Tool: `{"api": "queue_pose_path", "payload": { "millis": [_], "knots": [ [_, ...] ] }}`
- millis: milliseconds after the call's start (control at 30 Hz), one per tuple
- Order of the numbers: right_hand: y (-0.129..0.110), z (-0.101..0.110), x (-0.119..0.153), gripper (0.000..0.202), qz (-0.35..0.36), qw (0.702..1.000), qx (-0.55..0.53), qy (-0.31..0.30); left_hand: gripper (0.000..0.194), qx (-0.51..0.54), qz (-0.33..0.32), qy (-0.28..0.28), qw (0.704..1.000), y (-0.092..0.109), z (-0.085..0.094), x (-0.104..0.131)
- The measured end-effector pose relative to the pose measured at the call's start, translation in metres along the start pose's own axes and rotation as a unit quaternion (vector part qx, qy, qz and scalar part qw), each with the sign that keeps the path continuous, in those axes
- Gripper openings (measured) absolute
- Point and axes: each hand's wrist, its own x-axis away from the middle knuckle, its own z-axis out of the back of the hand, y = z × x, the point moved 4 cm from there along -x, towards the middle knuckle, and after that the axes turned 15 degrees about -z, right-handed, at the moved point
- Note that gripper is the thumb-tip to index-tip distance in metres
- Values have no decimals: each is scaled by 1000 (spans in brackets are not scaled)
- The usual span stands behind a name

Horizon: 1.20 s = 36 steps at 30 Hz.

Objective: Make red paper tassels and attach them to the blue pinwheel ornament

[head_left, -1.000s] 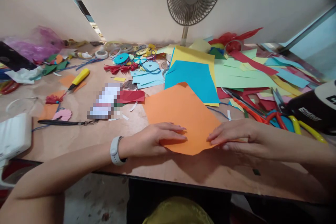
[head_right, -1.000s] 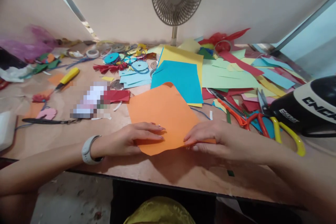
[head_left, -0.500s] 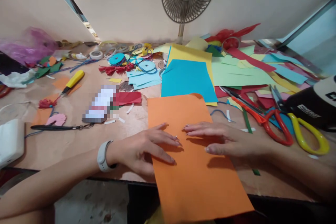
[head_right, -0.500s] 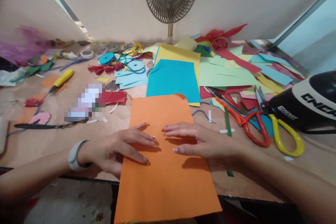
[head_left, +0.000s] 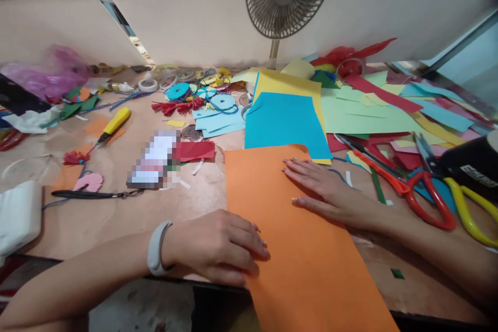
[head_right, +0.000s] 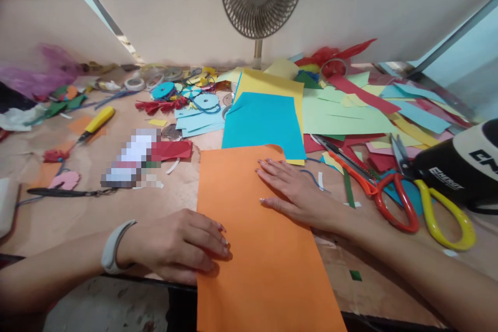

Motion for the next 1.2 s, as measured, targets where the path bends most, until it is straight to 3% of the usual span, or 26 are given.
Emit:
{"api": "queue_pose_path", "payload": {
  "millis": [200,333,600,800,1200],
  "knots": [
    [18,-5,-20,78,-54,994,91,19,20,-13,-9,-6,1000,-2,-4,-3],
    [31,-2,-34,86,-105,987,116,23,32,-36,0,-15,999,-2,-8,0],
    [34,-2,-39,88,-112,984,135,25,56,-86,25,-102,991,-3,-20,0],
    [30,0,-40,87,-45,987,151,16,53,-78,23,-83,993,-1,-18,-1],
    [62,7,-42,89,-140,972,179,64,52,-79,28,-101,991,-2,-22,3]
  ]
}}
